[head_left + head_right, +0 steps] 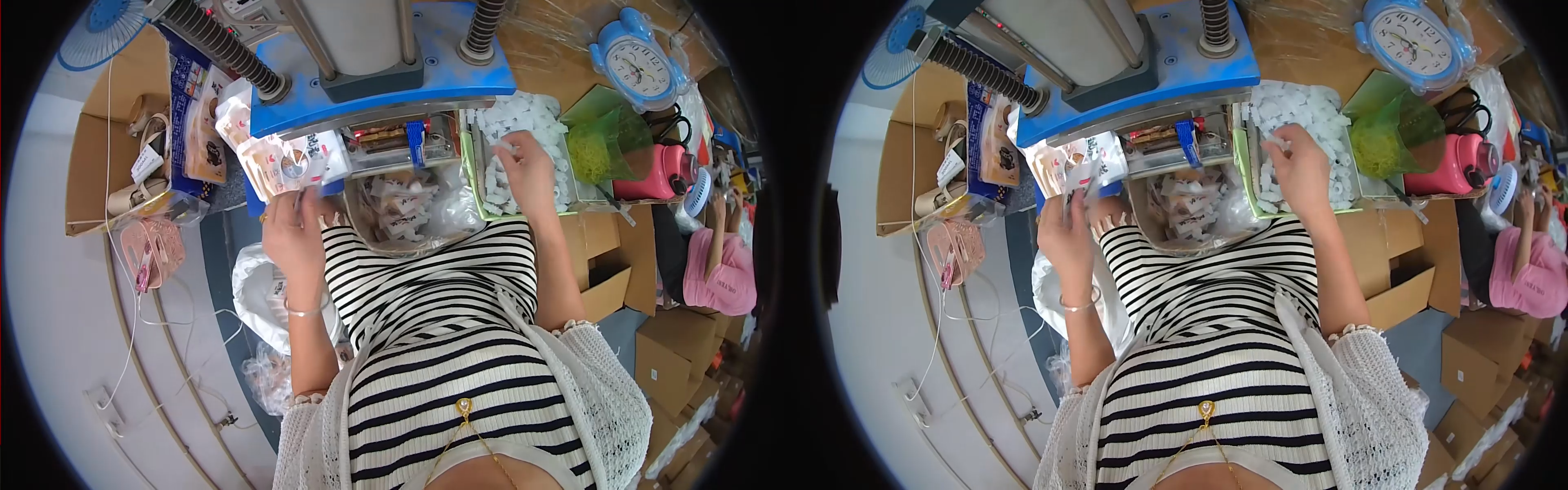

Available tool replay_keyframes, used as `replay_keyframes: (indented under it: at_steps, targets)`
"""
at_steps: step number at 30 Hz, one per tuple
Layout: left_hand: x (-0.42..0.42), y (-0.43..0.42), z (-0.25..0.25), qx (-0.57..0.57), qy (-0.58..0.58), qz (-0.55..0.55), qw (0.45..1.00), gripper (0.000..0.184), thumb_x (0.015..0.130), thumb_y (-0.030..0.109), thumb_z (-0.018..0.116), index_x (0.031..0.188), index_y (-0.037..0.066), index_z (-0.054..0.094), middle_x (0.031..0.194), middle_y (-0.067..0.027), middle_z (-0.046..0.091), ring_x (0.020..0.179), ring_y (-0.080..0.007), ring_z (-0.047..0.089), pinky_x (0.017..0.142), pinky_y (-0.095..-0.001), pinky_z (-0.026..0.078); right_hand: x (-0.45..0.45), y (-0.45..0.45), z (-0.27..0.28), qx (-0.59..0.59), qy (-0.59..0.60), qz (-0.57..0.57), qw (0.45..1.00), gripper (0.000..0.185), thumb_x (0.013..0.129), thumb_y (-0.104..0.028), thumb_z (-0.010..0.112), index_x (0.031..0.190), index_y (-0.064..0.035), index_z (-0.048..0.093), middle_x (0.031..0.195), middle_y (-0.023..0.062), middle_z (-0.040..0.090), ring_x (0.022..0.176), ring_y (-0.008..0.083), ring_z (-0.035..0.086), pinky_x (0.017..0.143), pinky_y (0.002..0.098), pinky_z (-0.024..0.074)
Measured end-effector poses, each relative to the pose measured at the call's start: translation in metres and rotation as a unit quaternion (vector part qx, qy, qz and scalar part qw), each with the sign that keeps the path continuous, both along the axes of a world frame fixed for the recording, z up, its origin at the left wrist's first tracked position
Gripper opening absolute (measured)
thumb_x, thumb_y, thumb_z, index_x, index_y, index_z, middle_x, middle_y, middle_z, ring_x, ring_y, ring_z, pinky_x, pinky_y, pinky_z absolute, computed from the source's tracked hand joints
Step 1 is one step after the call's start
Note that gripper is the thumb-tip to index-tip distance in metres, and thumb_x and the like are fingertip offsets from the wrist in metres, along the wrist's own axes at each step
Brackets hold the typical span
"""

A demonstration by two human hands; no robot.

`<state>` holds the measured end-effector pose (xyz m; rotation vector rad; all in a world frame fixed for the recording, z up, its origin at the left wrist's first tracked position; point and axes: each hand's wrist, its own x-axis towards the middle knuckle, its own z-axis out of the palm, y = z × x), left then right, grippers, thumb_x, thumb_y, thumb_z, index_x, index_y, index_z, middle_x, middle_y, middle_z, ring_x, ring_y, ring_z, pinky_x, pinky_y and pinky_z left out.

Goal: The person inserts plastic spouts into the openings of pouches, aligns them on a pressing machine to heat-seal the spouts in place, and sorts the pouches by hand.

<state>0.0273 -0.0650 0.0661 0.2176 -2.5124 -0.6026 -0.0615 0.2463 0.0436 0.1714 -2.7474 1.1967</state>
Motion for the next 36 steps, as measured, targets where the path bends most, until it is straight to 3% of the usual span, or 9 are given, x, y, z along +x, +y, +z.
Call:
replay_keyframes:
  at_steps: [3, 6, 14, 18, 27, 29, 31, 34, 36]
  targets:
    - [0.005, 0.035, 0.02, 0.193, -0.065, -0.087, 0.975, 0.018, 0.082, 0.017, 0.07, 0.083, 0.0, 0.066, 0.075, -0.0106, 0.063, 0.063, -0.0205, 0.056, 0.062, -0.0308, 0.046, -0.001, -0.016, 0.012, -0.215, -0.097, 0.004, 0.972, 0.016, 0.083, -0.01, 0.065, 0.097, -0.0023, 0.06, 0.095, 0.0119, 0.059, 0.082, 0.0284, 0.058, 0.067, 0.0338, 0.0473]
    - [-0.003, 0.062, -0.017, 0.375, -0.141, -0.137, 0.906, 0.022, 0.08, 0.018, 0.075, 0.082, -0.002, 0.067, 0.071, -0.0057, 0.064, 0.062, -0.0084, 0.054, 0.058, -0.0244, 0.044, 0.005, -0.046, 0.034, -0.174, 0.046, 0.133, 0.975, 0.012, 0.086, -0.009, 0.062, 0.095, -0.0019, 0.059, 0.091, 0.0089, 0.059, 0.08, 0.0232, 0.057, 0.069, 0.0303, 0.0459]
    - [-0.009, 0.081, -0.04, 0.45, -0.195, -0.145, 0.859, 0.021, 0.086, 0.019, 0.071, 0.085, -0.001, 0.069, 0.068, 0.0062, 0.059, 0.06, -0.0011, 0.045, 0.054, -0.0174, 0.036, -0.015, -0.064, 0.018, 0.057, 0.091, 0.322, 0.941, 0.017, 0.089, -0.011, 0.06, 0.104, -0.0035, 0.06, 0.092, 0.0073, 0.06, 0.081, 0.0167, 0.056, 0.07, 0.0294, 0.0453]
    - [-0.012, 0.076, -0.054, 0.523, -0.187, -0.138, 0.82, 0.022, 0.087, 0.017, 0.069, 0.084, -0.004, 0.069, 0.072, -0.0004, 0.065, 0.063, -0.0023, 0.051, 0.056, -0.0202, 0.042, -0.007, -0.075, 0.003, -0.165, -0.1, 0.209, 0.959, 0.023, 0.088, -0.011, 0.061, 0.11, -0.0039, 0.06, 0.093, 0.0089, 0.061, 0.079, 0.0173, 0.058, 0.071, 0.03, 0.0466]
    - [-0.072, 0.052, -0.067, 0.579, -0.15, -0.106, 0.794, 0.03, 0.088, 0.025, 0.068, 0.083, -0.005, 0.069, 0.071, 0.0002, 0.065, 0.063, -0.0021, 0.05, 0.052, -0.0207, 0.039, -0.027, -0.014, -0.001, -0.097, 0.089, -0.027, 0.991, 0.017, 0.086, -0.009, 0.062, 0.101, -0.001, 0.066, 0.082, 0.0102, 0.063, 0.074, 0.0179, 0.059, 0.069, 0.0293, 0.0486]
    - [-0.072, 0.043, -0.07, 0.492, -0.202, -0.102, 0.841, 0.028, 0.087, 0.026, 0.069, 0.084, -0.002, 0.07, 0.07, -0.001, 0.066, 0.059, -0.0068, 0.055, 0.054, -0.0226, 0.043, -0.031, -0.004, -0.003, -0.089, 0.093, -0.069, 0.989, 0.015, 0.086, -0.008, 0.061, 0.098, -0.0006, 0.066, 0.081, 0.0106, 0.063, 0.075, 0.0196, 0.06, 0.069, 0.0306, 0.0494]
    - [-0.065, 0.044, -0.05, 0.445, -0.228, -0.1, 0.86, 0.027, 0.086, 0.026, 0.07, 0.084, 0.0, 0.07, 0.07, -0.0017, 0.067, 0.058, -0.0092, 0.058, 0.055, -0.0236, 0.045, -0.03, -0.002, -0.014, 0.159, 0.109, -0.038, 0.981, 0.012, 0.085, -0.006, 0.059, 0.094, -0.0013, 0.066, 0.081, 0.0122, 0.064, 0.078, 0.0247, 0.061, 0.068, 0.035, 0.0504]
    - [-0.049, 0.04, 0.002, 0.11, -0.282, 0.008, 0.953, 0.024, 0.085, 0.024, 0.068, 0.092, 0.002, 0.069, 0.084, -0.0061, 0.069, 0.071, -0.0222, 0.063, 0.066, -0.0304, 0.049, -0.03, -0.013, -0.024, 0.289, 0.108, -0.019, 0.951, 0.012, 0.083, -0.005, 0.057, 0.092, -0.0025, 0.065, 0.083, 0.0134, 0.064, 0.082, 0.0286, 0.062, 0.069, 0.0387, 0.0507]
    - [-0.041, 0.018, -0.029, -0.135, -0.052, 0.043, 0.989, 0.023, 0.083, 0.021, 0.067, 0.099, 0.005, 0.067, 0.099, -0.009, 0.066, 0.086, -0.0291, 0.06, 0.075, -0.0335, 0.048, -0.027, -0.028, -0.029, 0.304, 0.097, -0.036, 0.947, 0.013, 0.082, -0.004, 0.056, 0.092, -0.0041, 0.064, 0.087, 0.0144, 0.064, 0.087, 0.0313, 0.061, 0.072, 0.0418, 0.0503]
